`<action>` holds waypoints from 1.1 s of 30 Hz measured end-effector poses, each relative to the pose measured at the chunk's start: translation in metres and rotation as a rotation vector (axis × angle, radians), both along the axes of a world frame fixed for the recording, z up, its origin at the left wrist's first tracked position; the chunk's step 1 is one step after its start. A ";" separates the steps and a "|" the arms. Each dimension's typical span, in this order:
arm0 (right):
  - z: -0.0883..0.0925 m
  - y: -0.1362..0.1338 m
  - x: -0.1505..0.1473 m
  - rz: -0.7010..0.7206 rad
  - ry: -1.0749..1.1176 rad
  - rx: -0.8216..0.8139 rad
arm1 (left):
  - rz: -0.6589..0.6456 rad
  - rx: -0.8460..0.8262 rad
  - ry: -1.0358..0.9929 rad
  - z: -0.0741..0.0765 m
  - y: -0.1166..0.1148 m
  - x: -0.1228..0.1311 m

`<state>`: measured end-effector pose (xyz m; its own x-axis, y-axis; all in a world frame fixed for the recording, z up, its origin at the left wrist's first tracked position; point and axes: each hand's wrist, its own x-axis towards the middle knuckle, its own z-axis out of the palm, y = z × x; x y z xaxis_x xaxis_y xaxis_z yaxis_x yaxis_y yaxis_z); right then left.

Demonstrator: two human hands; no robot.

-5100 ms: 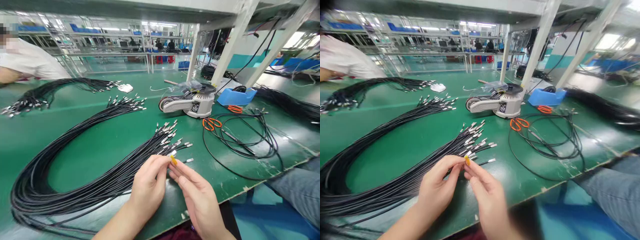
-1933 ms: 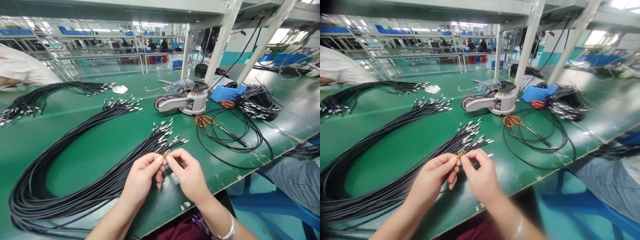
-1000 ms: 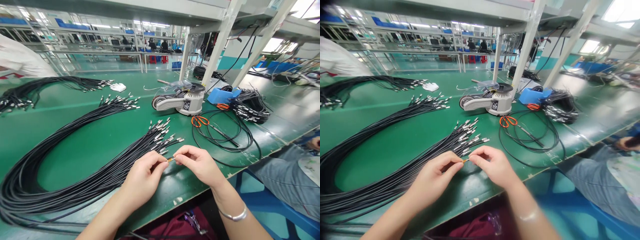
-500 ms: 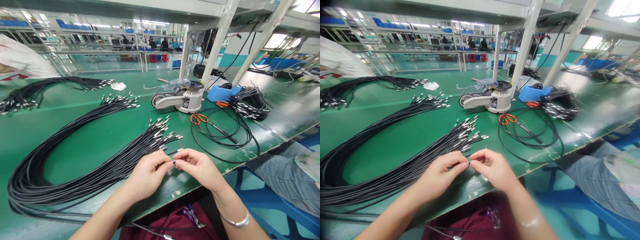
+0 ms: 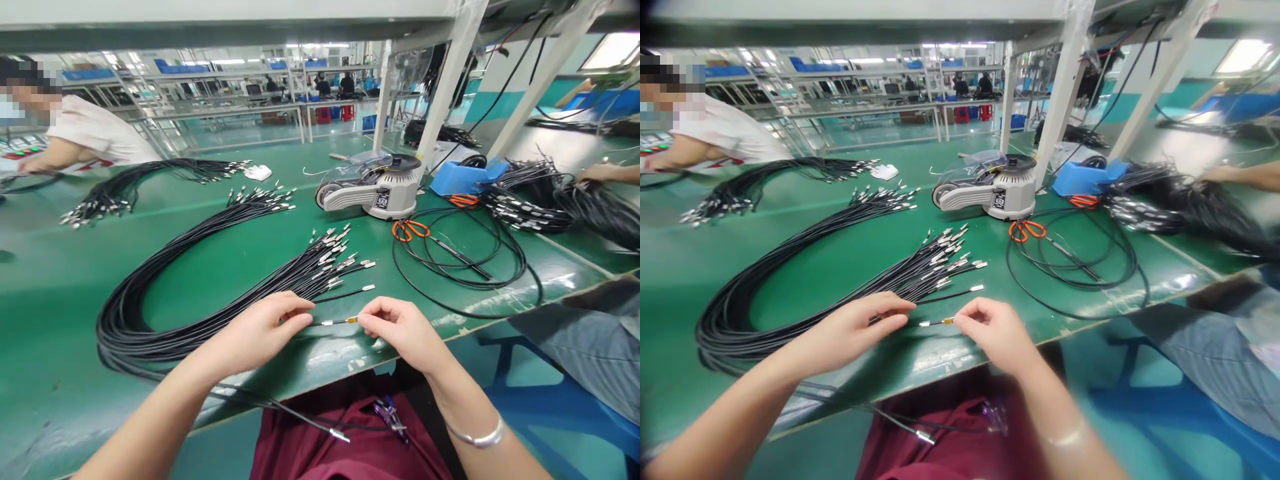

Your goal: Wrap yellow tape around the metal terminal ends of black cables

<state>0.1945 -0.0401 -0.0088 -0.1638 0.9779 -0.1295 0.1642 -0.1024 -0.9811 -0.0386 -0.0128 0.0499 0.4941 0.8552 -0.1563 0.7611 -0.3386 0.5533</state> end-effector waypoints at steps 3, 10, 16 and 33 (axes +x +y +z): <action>0.000 -0.003 0.001 -0.010 0.000 0.002 | -0.067 -0.049 0.000 -0.006 -0.004 0.008; -0.001 -0.010 -0.002 -0.059 0.018 -0.043 | -0.033 -0.089 -0.054 -0.013 -0.009 0.039; 0.000 -0.015 -0.004 -0.075 0.044 -0.029 | -0.015 -0.157 -0.087 -0.014 -0.011 0.042; -0.002 -0.022 -0.001 -0.039 0.048 -0.002 | -0.089 -0.145 -0.077 -0.012 -0.011 0.057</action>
